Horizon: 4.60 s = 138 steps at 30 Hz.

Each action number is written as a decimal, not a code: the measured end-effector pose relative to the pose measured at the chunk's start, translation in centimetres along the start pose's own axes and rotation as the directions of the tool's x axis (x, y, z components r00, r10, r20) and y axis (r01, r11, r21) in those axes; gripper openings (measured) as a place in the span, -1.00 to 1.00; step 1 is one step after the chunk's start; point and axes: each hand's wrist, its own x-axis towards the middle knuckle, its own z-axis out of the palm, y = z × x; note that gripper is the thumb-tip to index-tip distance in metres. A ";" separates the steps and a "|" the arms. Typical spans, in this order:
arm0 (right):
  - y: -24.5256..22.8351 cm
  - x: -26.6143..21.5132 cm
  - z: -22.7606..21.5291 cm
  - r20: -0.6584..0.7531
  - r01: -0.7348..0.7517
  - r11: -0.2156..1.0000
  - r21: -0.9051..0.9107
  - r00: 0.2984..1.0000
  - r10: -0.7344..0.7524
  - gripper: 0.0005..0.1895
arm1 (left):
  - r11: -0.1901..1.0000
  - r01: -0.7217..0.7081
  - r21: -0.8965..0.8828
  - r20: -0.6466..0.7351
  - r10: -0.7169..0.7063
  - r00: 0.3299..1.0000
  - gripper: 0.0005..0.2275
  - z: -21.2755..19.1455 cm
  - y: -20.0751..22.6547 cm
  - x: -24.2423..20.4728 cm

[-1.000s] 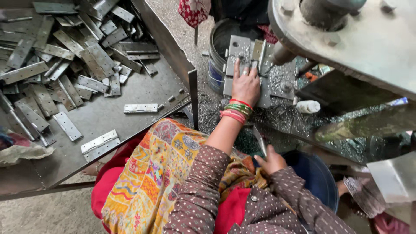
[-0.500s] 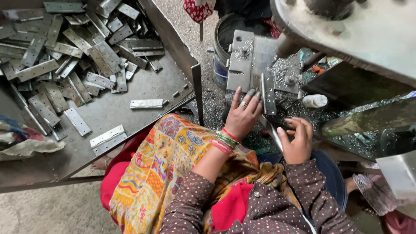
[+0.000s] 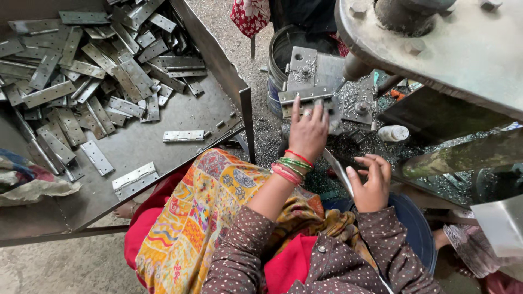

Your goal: The person sits on the floor and repeatedly picks up metal hinge plates from a metal tray. They place each plate into a press machine, operate the lever to punch holes, and then return the finished plate to the tray.

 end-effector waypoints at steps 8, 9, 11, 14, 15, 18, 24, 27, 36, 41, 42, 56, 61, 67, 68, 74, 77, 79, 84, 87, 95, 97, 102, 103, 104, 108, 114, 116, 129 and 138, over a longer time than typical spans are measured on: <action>-0.2 -0.3 -0.3 0.049 -0.018 1.000 -0.015 0.999 0.019 -0.73 | 0.983 0.171 0.060 0.020 -0.172 0.985 -0.50 1.1 -5.3 0.2; -0.3 -0.2 -0.3 0.047 -0.021 1.000 -0.012 0.999 0.021 -0.73 | 0.989 0.142 0.031 0.044 -0.143 0.989 -0.53 0.9 -4.9 -0.3; -0.6 -0.2 -0.2 0.048 -0.023 1.000 -0.011 0.999 0.023 -0.73 | 0.996 0.086 -0.029 0.092 -0.083 0.992 -0.58 0.4 -3.0 -1.8; -0.8 0.1 -0.1 0.053 -0.030 0.999 -0.010 0.998 0.031 -0.73 | 0.998 0.025 -0.065 0.090 -0.019 0.996 -0.63 -0.1 0.1 -3.4; -0.7 -0.1 -0.1 0.059 -0.042 0.999 -0.008 0.997 0.042 -0.73 | 0.995 0.024 -0.093 0.065 -0.018 0.998 -0.62 0.0 0.8 -3.6; 0.1 -0.5 -0.1 0.064 -0.054 0.999 -0.008 0.996 0.054 -0.73 | 0.985 0.034 -0.166 0.017 -0.031 0.999 -0.61 0.0 1.8 -3.1; 5.0 -3.6 2.3 0.124 0.062 0.981 -0.184 0.992 -0.039 -0.65 | 0.986 0.056 -0.157 0.012 -0.055 0.998 -0.63 -1.0 1.7 -2.0; 8.3 -5.4 4.8 0.296 -0.115 0.959 -0.258 0.936 0.192 -0.55 | 0.988 0.053 -0.144 0.015 -0.052 0.999 -0.66 -1.2 1.6 -2.3; 8.1 -3.0 4.9 0.515 -0.134 0.821 -0.554 0.720 0.465 -0.29 | 0.995 0.027 -0.091 -0.026 -0.030 0.999 -0.65 -0.6 1.2 -2.1; 7.5 -1.2 3.8 0.524 -0.072 0.839 -0.540 0.751 0.402 -0.35 | 0.999 0.024 -0.034 -0.011 -0.025 1.000 -0.63 0.3 1.5 -2.3; 7.9 -1.8 4.1 0.505 -0.078 0.854 -0.515 0.777 0.376 -0.35 | 0.999 0.015 -0.050 -0.016 -0.016 1.000 -0.64 0.4 1.5 -2.1; 12.7 -5.0 7.3 0.470 -0.106 0.884 -0.456 0.815 0.339 -0.29 | 0.994 -0.018 -0.109 -0.121 0.005 0.993 -0.69 -0.4 0.3 -2.4; 10.8 -2.1 4.1 0.548 -0.073 0.868 -0.492 0.749 0.373 -0.33 | 0.995 0.012 -0.100 -0.007 -0.013 1.000 -0.69 2.2 1.2 -1.0; 14.6 -8.7 8.4 0.425 -0.118 0.872 -0.475 0.837 0.345 -0.36 | 0.998 0.037 -0.049 -0.078 -0.041 0.996 -0.69 3.4 1.4 0.1; 16.0 -9.8 8.5 0.396 -0.147 0.866 -0.478 0.844 0.361 -0.40 | 0.997 0.052 -0.053 -0.107 -0.057 0.993 -0.69 3.4 1.7 -0.1; 19.5 -7.6 8.1 0.480 -0.130 0.863 -0.489 0.785 0.391 -0.31 | 0.980 0.157 -0.118 -0.186 -0.177 0.966 -0.89 4.1 2.5 -0.1; 17.8 -1.4 4.6 0.504 -0.148 0.834 -0.531 0.736 0.452 -0.12 | 0.993 0.086 -0.076 -0.105 -0.094 0.990 -0.81 4.2 2.8 0.5; 17.0 2.3 3.6 0.572 -0.022 0.753 -0.658 0.636 0.519 -0.21 | 0.981 0.120 -0.152 -0.109 -0.137 0.985 -0.80 4.3 3.7 1.2; 16.8 -0.4 5.4 0.475 -0.123 0.870 -0.478 0.797 0.373 -0.11 | 0.973 0.200 -0.113 -0.081 -0.209 0.974 -0.72 4.7 3.0 3.7; 17.0 -5.3 8.3 0.498 0.180 0.784 -0.594 0.848 0.183 -0.27 | 0.976 0.179 -0.127 -0.080 -0.190 0.978 -0.74 4.3 2.6 3.9; 16.8 1.2 5.7 0.594 0.018 0.916 -0.401 0.766 0.245 -0.29 | 0.987 0.115 -0.115 0.046 -0.110 0.993 -0.74 2.3 1.5 3.2; 16.9 3.2 4.6 0.655 -0.008 0.965 -0.263 0.733 0.184 -0.26 | 0.986 0.122 -0.115 0.067 -0.114 0.991 -0.75 2.4 1.3 3.4; 17.3 0.9 5.1 0.479 0.044 0.795 -0.604 0.818 0.319 -0.13 | 0.977 0.158 -0.143 0.245 -0.120 0.962 -0.73 3.2 1.1 6.1; 17.3 -0.6 5.6 0.444 0.003 0.799 -0.601 0.833 0.331 -0.09 | 0.976 0.164 -0.142 0.226 -0.129 0.965 -0.73 3.3 1.0 6.4; 17.4 -1.9 5.8 0.428 -0.041 0.804 -0.593 0.830 0.358 -0.14 | 0.975 0.170 -0.141 0.207 -0.139 0.968 -0.73 3.4 1.0 6.6; 18.0 -5.5 6.0 0.445 -0.110 0.852 -0.512 0.815 0.372 -0.23 | 0.935 0.188 -0.300 0.223 -0.123 0.967 -0.73 3.4 1.0 6.6; 17.3 0.6 5.5 0.496 -0.014 0.784 -0.620 0.767 0.406 -0.04 | 0.976 0.162 -0.145 0.199 -0.132 0.971 -0.74 4.1 0.7 6.7; 16.6 2.0 4.6 0.532 0.008 0.776 -0.631 0.733 0.425 -0.04 | 0.973 0.153 -0.170 0.206 -0.117 0.972 -0.77 5.1 1.1 6.1; 17.6 -10.7 9.6 0.386 -0.093 0.899 -0.429 0.881 0.275 -0.28 | 0.999 0.023 -0.032 0.096 -0.020 0.995 -0.69 7.4 0.5 5.0; 4.5 -0.9 -0.4 0.427 -0.116 0.945 -0.306 0.870 0.245 -0.36 | 0.936 0.041 -0.350 0.180 0.025 0.983 -0.67 2.3 -3.8 2.6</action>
